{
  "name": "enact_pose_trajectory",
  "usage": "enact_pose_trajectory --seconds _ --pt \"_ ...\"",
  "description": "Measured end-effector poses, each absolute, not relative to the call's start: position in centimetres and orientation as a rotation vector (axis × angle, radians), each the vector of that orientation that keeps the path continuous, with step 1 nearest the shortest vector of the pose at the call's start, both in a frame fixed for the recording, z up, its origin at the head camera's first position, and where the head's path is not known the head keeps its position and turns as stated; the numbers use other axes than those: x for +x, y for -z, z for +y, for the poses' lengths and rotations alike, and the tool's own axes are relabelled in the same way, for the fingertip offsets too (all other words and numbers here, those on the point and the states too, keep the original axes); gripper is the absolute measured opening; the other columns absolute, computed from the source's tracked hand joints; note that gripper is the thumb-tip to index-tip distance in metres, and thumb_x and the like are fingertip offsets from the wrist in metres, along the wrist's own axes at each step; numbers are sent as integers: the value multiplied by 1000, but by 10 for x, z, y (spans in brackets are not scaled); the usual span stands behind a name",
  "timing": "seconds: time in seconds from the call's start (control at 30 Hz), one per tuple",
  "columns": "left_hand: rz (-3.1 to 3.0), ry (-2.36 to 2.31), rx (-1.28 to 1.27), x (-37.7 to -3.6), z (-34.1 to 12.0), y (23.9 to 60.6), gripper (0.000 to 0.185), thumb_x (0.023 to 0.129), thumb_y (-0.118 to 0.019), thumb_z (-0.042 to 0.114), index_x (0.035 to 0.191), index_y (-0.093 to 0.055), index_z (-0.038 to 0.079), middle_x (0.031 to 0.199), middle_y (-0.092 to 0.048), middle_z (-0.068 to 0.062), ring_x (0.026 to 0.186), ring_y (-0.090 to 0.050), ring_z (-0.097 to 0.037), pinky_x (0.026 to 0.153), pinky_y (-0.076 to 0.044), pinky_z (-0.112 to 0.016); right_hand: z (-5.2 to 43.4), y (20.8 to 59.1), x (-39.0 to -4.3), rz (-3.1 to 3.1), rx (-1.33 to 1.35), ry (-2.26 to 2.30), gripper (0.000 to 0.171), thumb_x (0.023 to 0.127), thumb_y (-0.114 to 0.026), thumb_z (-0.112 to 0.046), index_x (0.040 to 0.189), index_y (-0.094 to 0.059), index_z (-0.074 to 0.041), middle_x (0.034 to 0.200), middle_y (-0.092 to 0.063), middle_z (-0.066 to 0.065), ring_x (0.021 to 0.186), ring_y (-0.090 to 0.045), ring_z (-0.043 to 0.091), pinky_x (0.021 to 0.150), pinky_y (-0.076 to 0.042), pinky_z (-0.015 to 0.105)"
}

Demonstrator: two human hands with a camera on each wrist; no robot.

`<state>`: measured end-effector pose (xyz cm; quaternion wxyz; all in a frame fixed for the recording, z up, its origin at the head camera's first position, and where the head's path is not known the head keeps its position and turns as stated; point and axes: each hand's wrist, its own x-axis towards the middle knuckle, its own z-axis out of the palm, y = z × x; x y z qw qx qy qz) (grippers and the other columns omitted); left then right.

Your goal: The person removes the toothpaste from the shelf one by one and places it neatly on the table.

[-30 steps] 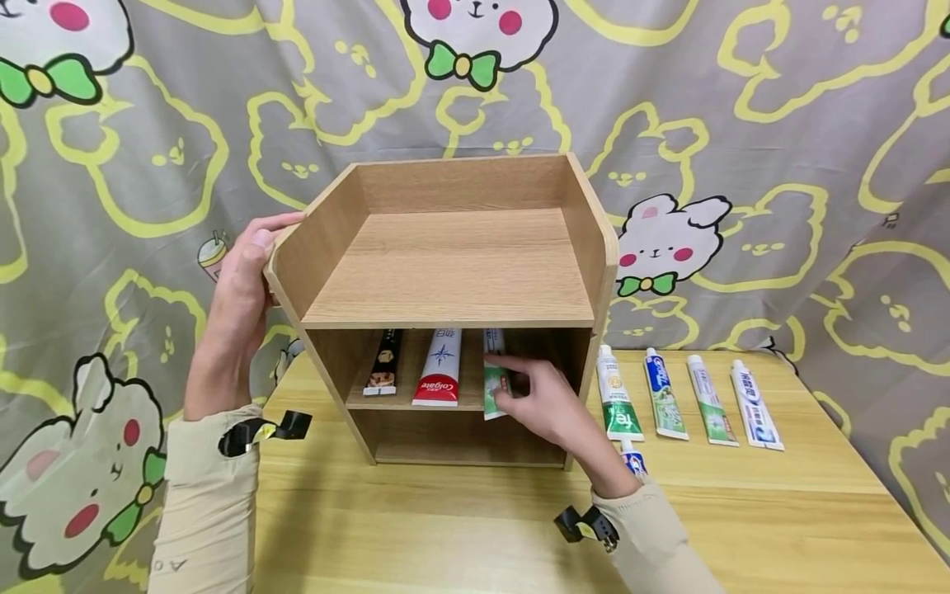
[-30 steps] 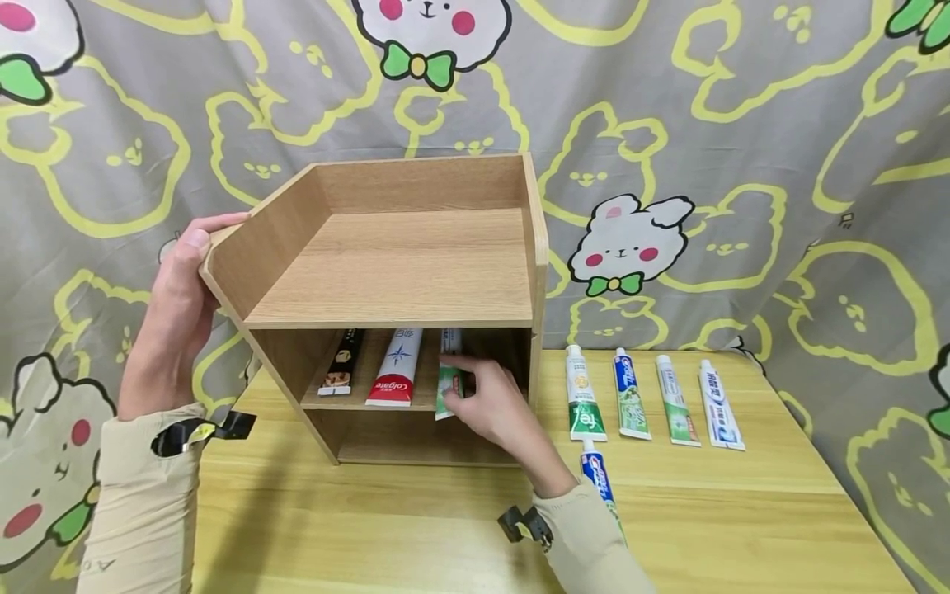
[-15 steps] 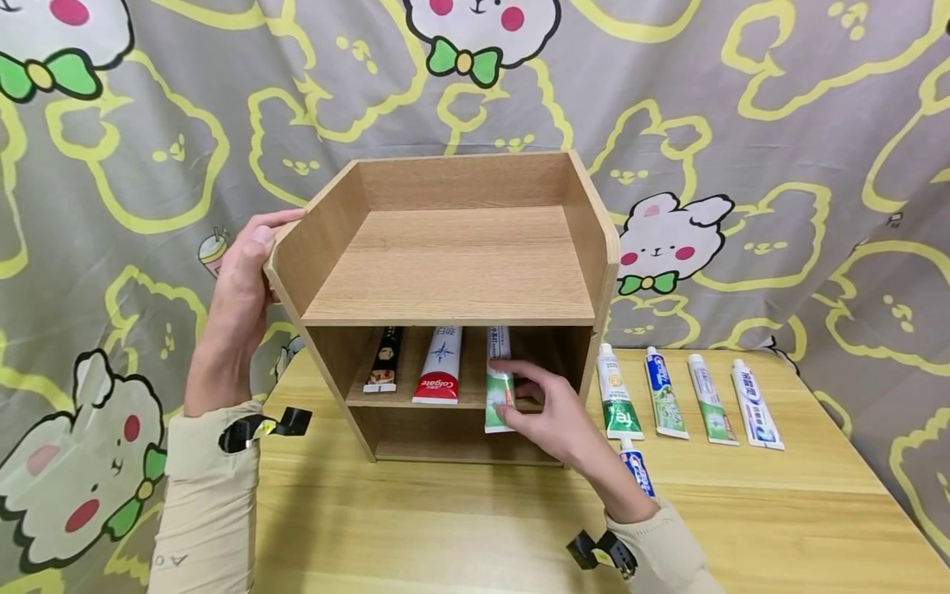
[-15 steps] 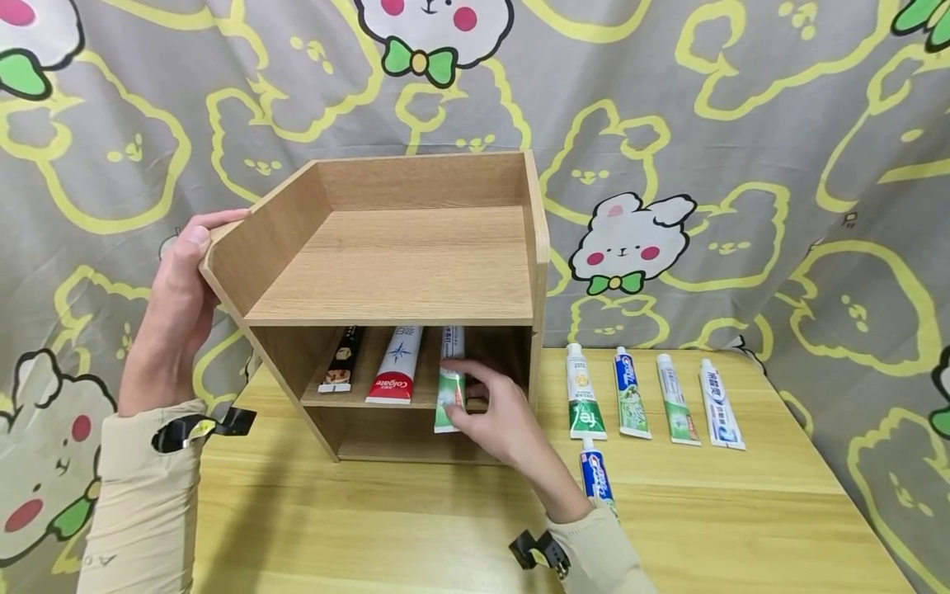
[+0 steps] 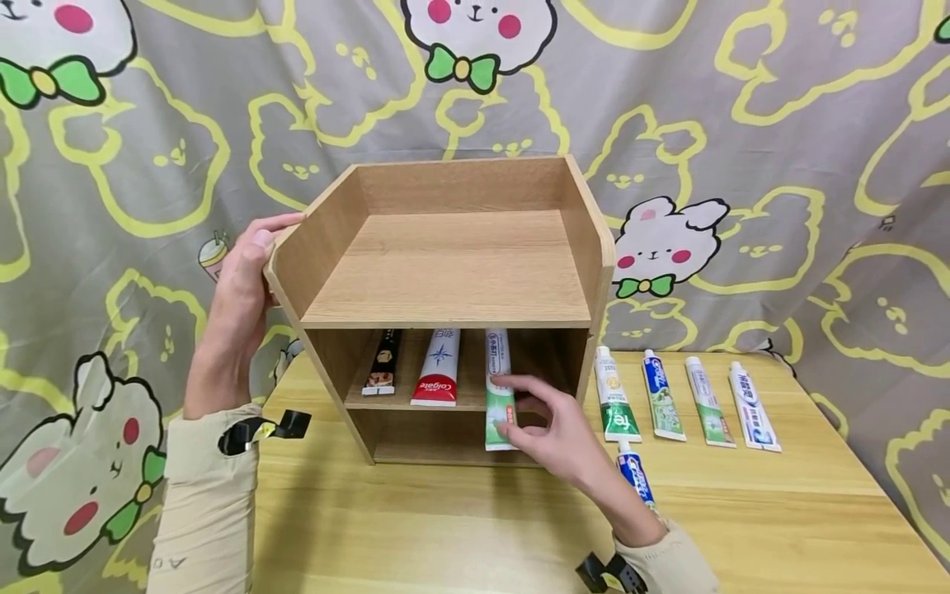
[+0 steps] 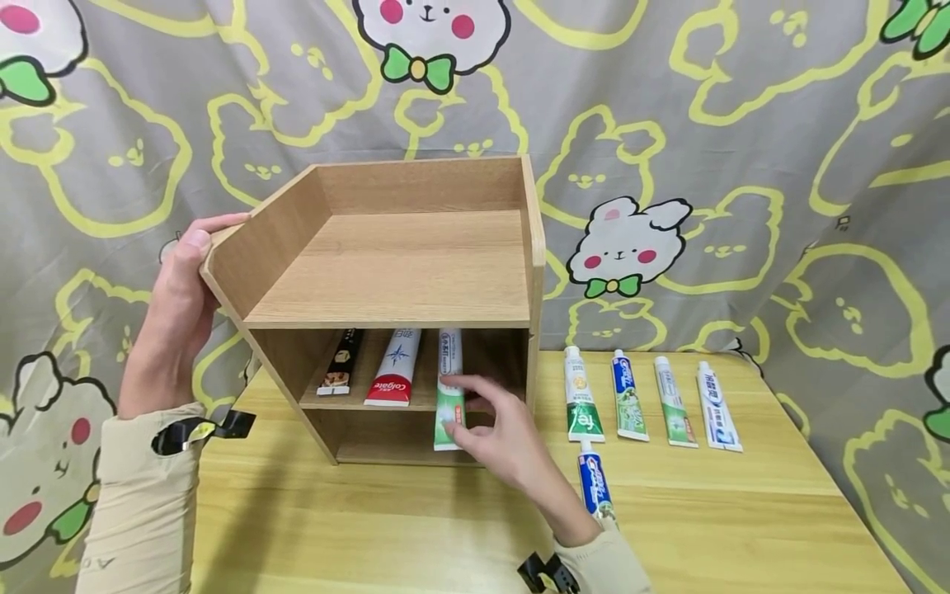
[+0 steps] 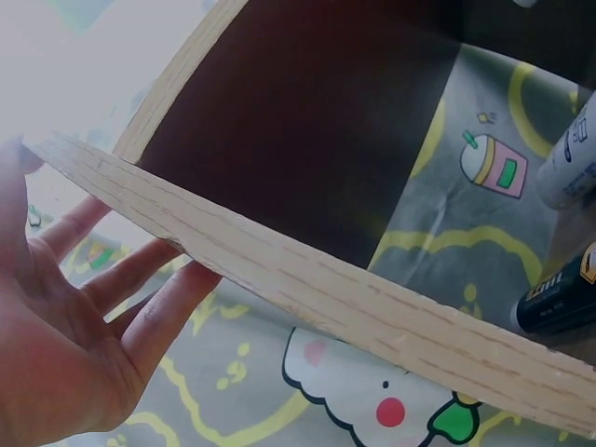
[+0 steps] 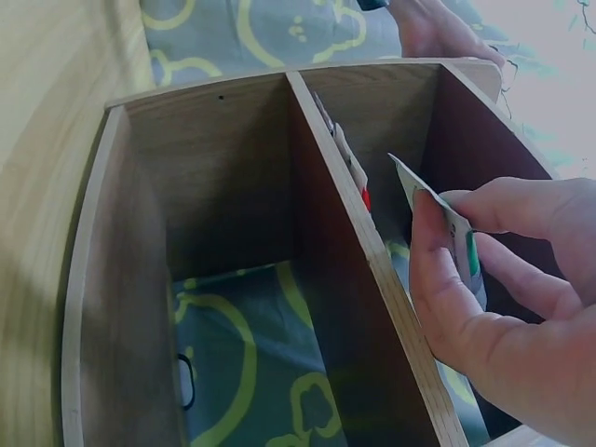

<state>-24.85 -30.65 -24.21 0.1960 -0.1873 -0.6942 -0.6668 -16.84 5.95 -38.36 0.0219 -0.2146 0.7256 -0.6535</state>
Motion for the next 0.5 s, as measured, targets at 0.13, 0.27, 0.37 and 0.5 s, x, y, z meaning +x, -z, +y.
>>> enact_pose_trajectory --seconds 0.13,0.27,0.37,0.5 --pt "-1959 1858 -536 -249 -306 242 48 101 -50 40 138 -62 13 129 -53 -16 97 -57 -30 65 -52 -31 61 386 -164 2222 -671 2045 53 89 -70 10 137 -62 -9 133 -58 17 106 -65 32 81 -60 36" --pt "-1966 1850 -528 -249 -306 242 48 100 -49 40 138 -63 14 130 -53 -15 99 -57 -30 67 -52 -32 62 388 -160 2220 -674 2048 52 88 -70 11 136 -63 -9 132 -58 18 107 -65 33 81 -60 35" --pt "-1966 1848 -520 -248 -306 242 48 100 -50 41 137 -63 14 130 -53 -15 100 -56 -30 69 -51 -32 62 390 -158 2204 -676 2062 53 87 -71 13 135 -63 -8 133 -58 19 110 -64 35 81 -60 36" --pt "-1964 1842 -522 -247 -307 242 48 101 -49 40 138 -63 14 130 -53 -15 101 -56 -30 70 -50 -33 61 392 -154 2184 -691 2069 53 86 -71 14 134 -63 -7 132 -58 20 111 -63 37 81 -60 36"
